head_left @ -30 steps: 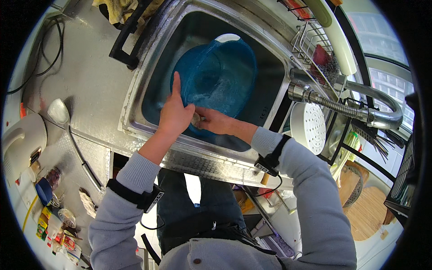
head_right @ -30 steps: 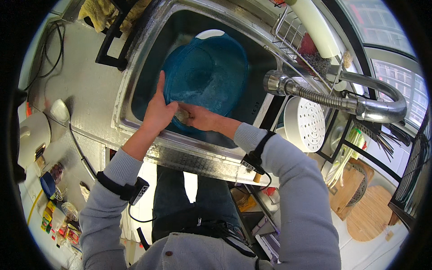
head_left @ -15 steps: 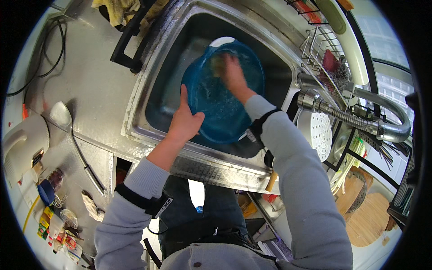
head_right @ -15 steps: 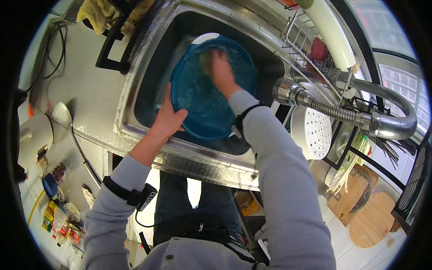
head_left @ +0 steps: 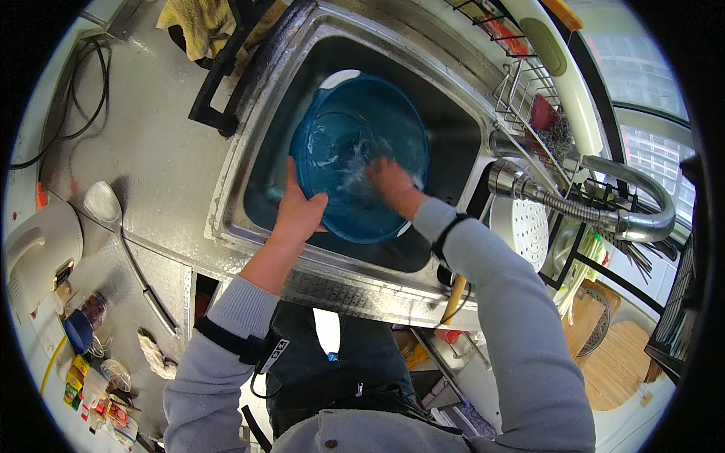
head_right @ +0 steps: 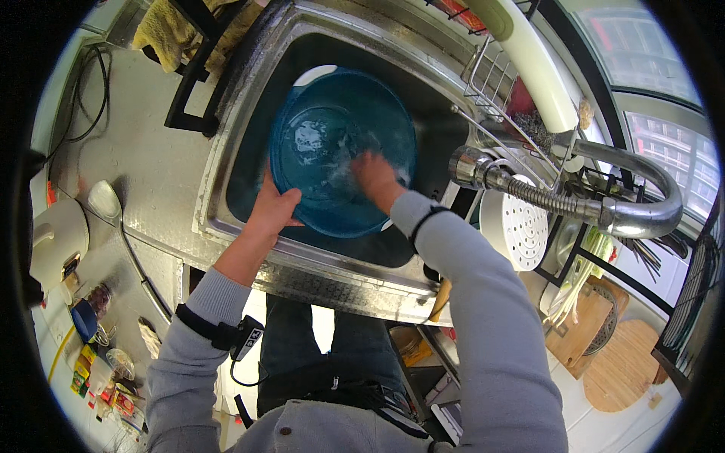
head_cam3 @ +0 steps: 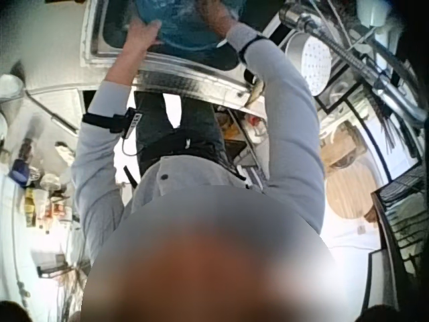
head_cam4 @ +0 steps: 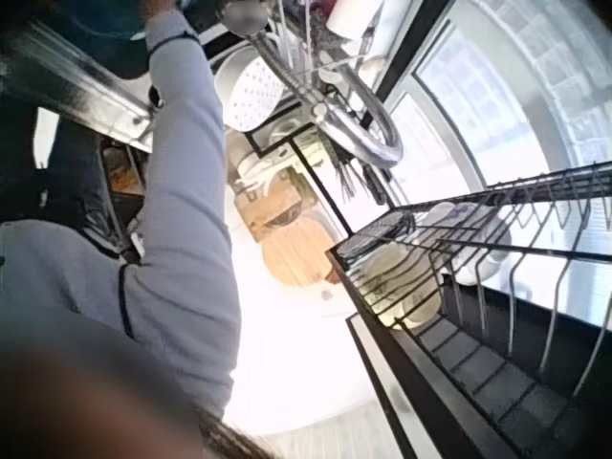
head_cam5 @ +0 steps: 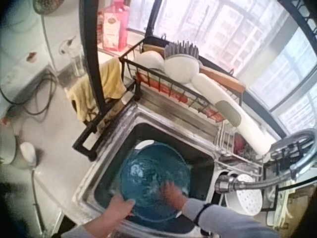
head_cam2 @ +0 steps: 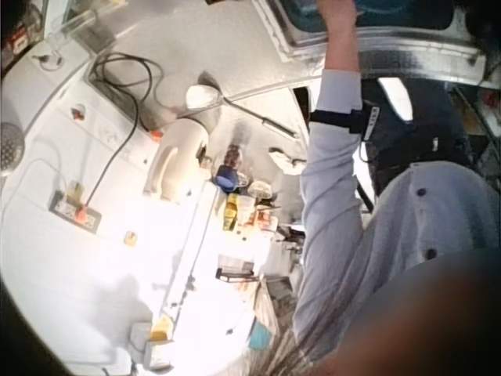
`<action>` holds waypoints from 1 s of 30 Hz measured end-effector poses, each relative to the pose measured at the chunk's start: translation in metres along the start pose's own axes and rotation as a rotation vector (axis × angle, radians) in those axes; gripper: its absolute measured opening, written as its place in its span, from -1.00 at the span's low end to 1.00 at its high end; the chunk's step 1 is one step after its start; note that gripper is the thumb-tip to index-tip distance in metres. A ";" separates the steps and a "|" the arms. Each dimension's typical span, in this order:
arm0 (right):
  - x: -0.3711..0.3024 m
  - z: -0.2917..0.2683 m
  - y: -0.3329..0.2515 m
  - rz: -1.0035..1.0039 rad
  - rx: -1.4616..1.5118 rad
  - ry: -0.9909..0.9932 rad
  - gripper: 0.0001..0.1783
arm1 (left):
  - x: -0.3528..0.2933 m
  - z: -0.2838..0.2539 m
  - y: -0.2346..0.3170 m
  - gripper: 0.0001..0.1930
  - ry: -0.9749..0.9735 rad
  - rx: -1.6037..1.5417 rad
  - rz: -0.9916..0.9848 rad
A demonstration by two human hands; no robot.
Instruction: The person washes a white colander, a metal ladle, and a blue plastic basin in a kitchen sink using a sponge and running water. The person scrubs each item, rinses them, and places the colander on the counter.
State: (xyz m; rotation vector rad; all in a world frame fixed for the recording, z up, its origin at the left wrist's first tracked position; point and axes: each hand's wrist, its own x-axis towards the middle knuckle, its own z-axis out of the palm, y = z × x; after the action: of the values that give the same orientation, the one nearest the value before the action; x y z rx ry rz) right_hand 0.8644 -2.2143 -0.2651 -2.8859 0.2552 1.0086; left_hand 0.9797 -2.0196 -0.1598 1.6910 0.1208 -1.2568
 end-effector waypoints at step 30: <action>0.034 -0.165 0.002 0.175 0.444 0.722 -0.58 | -0.008 -0.006 -0.012 -0.05 -0.038 0.066 0.021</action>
State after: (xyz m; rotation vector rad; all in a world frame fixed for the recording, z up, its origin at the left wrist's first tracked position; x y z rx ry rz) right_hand 0.9910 -2.2408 -0.1575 -2.6962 0.6748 -0.1281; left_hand 0.9736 -2.0055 -0.1611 1.7191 0.0394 -1.2896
